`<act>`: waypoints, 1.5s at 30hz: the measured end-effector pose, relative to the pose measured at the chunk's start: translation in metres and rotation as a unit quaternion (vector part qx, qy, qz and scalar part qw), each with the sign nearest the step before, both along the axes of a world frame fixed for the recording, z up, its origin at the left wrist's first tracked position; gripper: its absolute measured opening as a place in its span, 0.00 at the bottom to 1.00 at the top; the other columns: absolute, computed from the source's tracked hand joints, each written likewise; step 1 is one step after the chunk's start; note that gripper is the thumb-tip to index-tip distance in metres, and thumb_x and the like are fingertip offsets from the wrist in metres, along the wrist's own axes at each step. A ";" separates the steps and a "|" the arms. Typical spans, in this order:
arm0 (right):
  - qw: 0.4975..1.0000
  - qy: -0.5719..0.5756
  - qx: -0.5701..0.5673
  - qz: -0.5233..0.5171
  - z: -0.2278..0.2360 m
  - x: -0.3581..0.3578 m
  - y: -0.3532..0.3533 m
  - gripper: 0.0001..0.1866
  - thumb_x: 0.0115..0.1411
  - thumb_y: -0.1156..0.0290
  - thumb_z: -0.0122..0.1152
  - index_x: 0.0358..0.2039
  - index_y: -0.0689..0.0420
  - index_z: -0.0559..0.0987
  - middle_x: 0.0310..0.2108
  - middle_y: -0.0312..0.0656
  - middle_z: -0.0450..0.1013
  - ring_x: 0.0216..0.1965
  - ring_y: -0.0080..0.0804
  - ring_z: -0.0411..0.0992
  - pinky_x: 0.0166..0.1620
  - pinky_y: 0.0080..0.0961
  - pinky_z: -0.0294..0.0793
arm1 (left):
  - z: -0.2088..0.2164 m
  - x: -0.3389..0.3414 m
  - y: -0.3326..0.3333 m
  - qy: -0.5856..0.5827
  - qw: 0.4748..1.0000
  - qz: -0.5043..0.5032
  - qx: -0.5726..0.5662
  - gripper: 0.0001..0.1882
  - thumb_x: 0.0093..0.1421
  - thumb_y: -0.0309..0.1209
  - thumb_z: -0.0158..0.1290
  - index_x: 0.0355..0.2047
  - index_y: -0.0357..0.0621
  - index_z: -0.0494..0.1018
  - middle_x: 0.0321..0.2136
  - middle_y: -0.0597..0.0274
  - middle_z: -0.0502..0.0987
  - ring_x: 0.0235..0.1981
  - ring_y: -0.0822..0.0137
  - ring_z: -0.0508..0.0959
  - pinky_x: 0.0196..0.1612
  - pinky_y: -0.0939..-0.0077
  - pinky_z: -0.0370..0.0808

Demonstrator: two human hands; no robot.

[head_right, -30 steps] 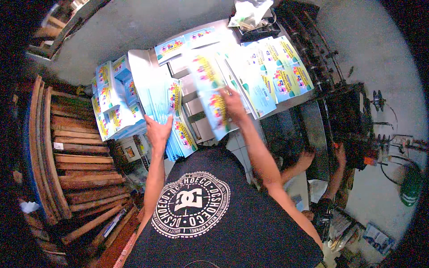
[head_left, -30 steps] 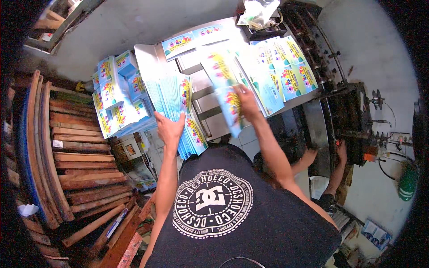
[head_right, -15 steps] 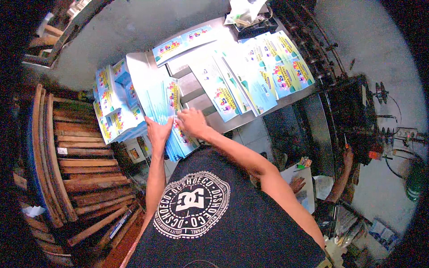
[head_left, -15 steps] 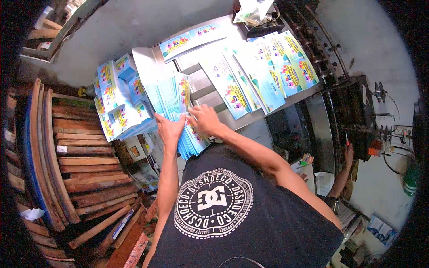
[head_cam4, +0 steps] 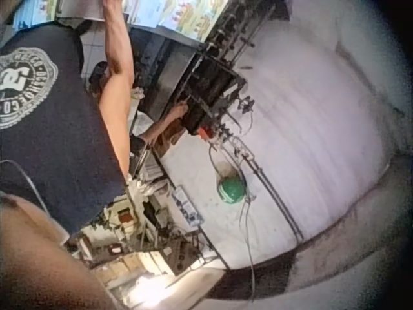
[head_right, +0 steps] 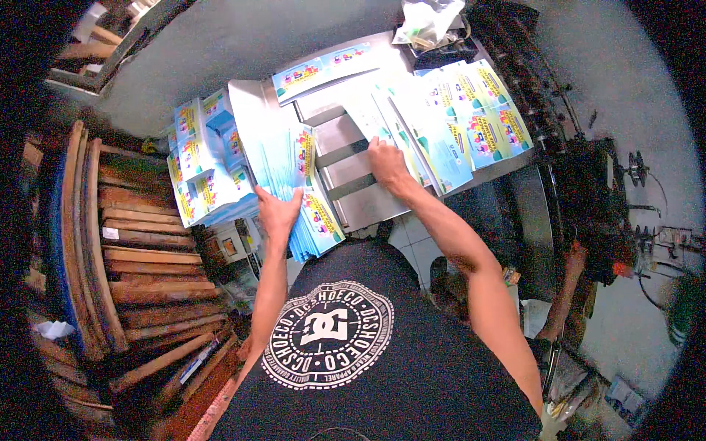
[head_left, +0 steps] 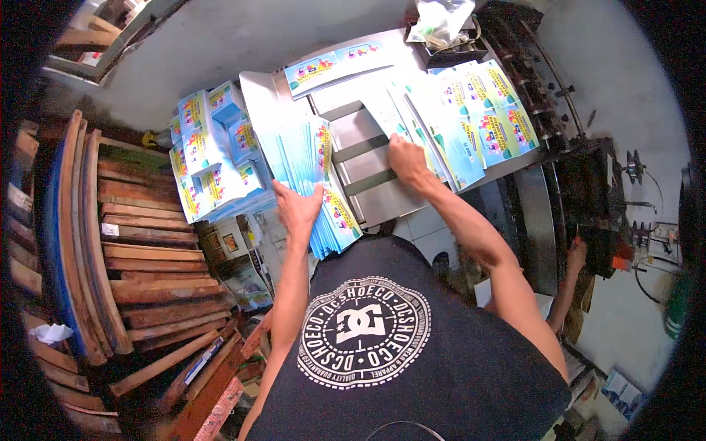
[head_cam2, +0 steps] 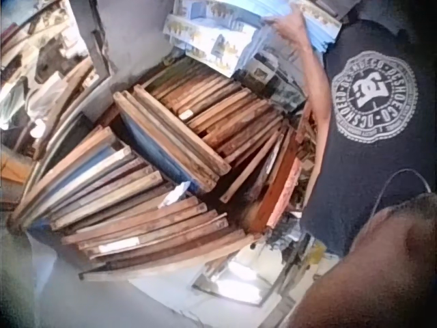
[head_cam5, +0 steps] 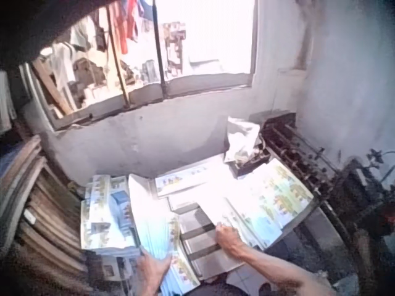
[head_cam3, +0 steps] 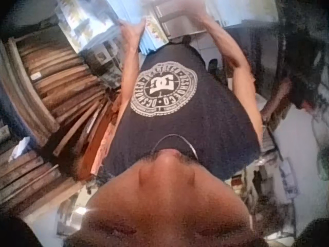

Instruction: The person stacks and organizes printed paper booklets by hand, repeatedly picking up piles, aligning the edges, and placing them onto a metal workspace or into a cardboard box.

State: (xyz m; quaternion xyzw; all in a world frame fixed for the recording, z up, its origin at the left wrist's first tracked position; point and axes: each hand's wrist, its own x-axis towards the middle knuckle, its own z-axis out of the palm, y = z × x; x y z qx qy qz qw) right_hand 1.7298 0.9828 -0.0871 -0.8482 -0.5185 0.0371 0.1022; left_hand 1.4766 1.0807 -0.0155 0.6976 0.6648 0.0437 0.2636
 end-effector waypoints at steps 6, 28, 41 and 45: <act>0.947 0.280 0.135 0.077 0.042 -0.096 0.013 0.11 0.57 0.68 0.56 0.34 0.64 0.74 0.22 0.63 0.74 0.29 0.62 0.76 0.33 0.55 0.76 | -0.007 0.000 0.004 0.000 0.996 -0.021 0.081 0.65 0.45 0.61 0.63 0.63 0.17 0.45 0.58 0.26 0.63 0.57 0.36 0.69 0.58 0.50 0.67; 0.962 0.016 0.039 -0.271 0.015 0.097 -0.086 0.52 0.45 0.34 0.68 0.57 0.67 0.67 0.58 0.61 0.64 0.59 0.57 0.63 0.56 0.50 0.66 | -0.015 0.009 0.000 0.023 0.998 -0.017 0.064 0.55 0.46 0.54 0.63 0.61 0.24 0.51 0.48 0.27 0.72 0.48 0.36 0.75 0.53 0.47 0.71; 0.947 0.224 0.161 -0.164 0.122 0.035 -0.064 0.13 0.59 0.66 0.56 0.43 0.59 0.74 0.32 0.62 0.75 0.38 0.58 0.76 0.39 0.51 0.73 | -0.005 0.002 0.001 0.026 0.999 0.003 0.046 0.59 0.46 0.56 0.63 0.63 0.25 0.48 0.53 0.28 0.69 0.51 0.36 0.74 0.55 0.51 0.71; 0.933 0.337 0.122 -0.041 0.098 -0.051 -0.022 0.16 0.55 0.67 0.58 0.42 0.62 0.73 0.33 0.59 0.74 0.36 0.59 0.75 0.39 0.50 0.75 | -0.001 0.004 0.002 0.017 0.999 -0.009 0.033 0.61 0.46 0.58 0.62 0.63 0.23 0.47 0.55 0.28 0.67 0.53 0.36 0.73 0.56 0.50 0.70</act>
